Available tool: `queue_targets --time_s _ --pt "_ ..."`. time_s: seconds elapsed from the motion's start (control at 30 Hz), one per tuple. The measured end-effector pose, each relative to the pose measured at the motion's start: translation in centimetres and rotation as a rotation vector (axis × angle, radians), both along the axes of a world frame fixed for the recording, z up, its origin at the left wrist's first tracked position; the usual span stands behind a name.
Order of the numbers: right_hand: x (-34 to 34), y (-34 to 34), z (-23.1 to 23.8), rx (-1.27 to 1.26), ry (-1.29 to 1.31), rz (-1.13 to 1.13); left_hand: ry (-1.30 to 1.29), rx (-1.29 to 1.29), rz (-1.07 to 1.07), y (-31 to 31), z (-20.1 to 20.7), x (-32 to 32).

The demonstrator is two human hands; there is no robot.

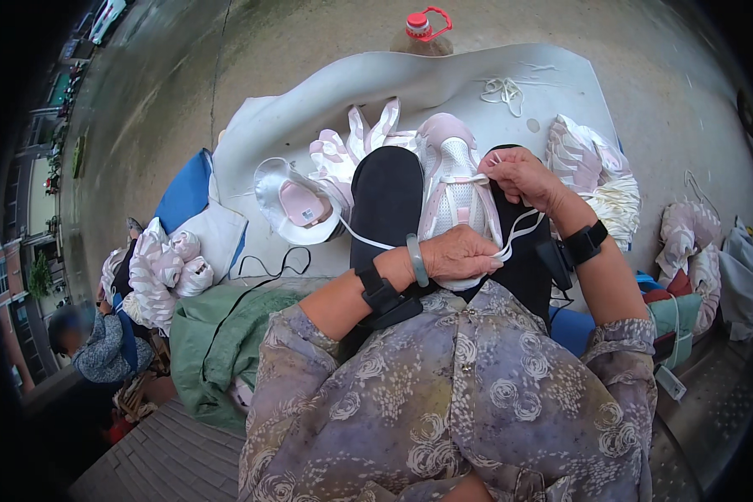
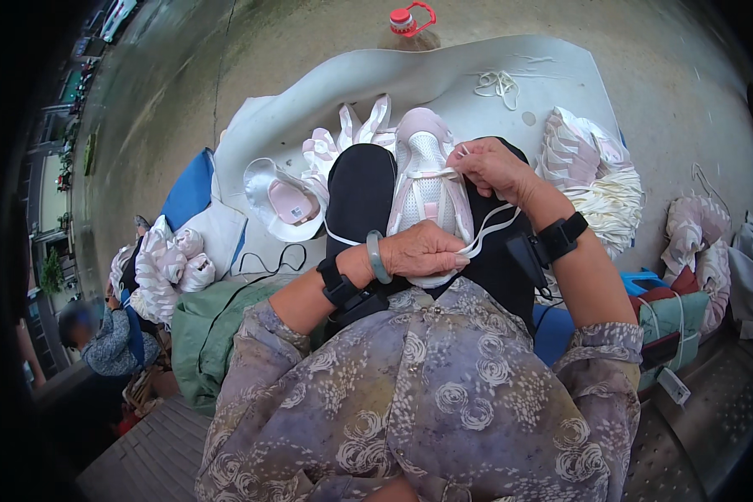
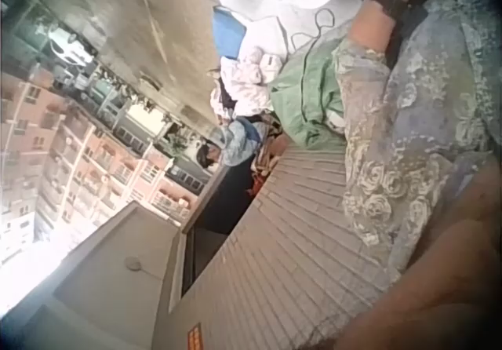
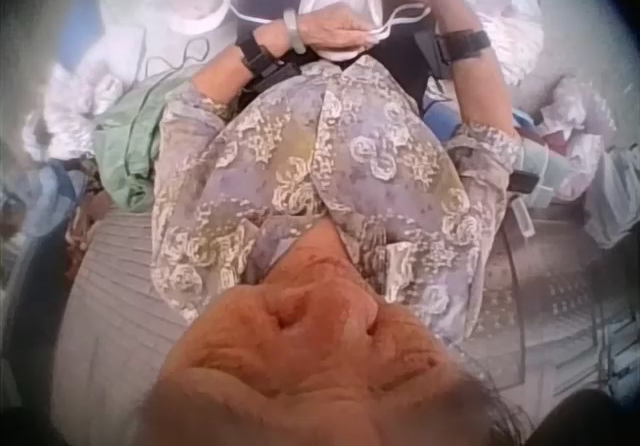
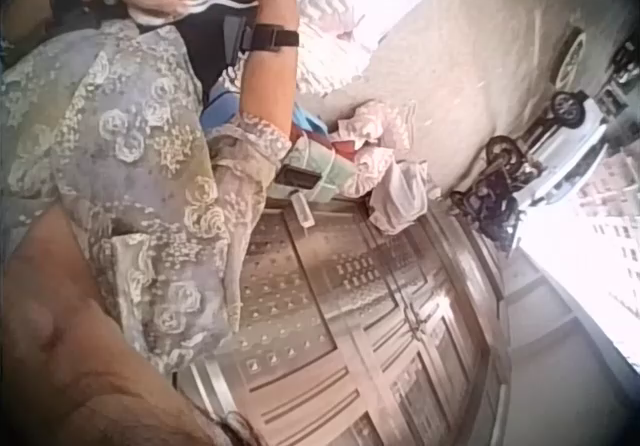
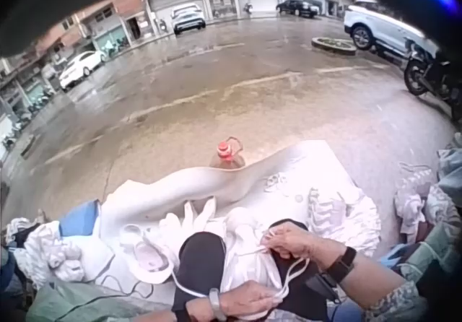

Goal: The recorder is threading laces into multiple pairs of white and pink athletic shoes.

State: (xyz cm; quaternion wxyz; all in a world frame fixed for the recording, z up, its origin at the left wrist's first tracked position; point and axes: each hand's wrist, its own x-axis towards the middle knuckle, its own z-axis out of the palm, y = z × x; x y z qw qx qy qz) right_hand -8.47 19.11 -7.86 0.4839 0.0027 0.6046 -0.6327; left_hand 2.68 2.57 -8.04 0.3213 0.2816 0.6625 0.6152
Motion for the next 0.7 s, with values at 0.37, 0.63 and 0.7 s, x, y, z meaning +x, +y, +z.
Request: queue_targets --time_s 0.37,0.63,0.7 --pt "-1.3 -3.2 -1.3 0.316 0.551 0.112 -0.007 0.006 0.143 0.6 2.3 0.9" --pt "-1.5 -3.7 -2.0 0.411 0.583 0.133 0.015 0.134 -0.177 0.4 7.6 0.4" --pt "-1.1 -3.3 -2.0 0.381 0.583 0.078 0.129 0.152 -0.279 0.7 7.8 1.0"
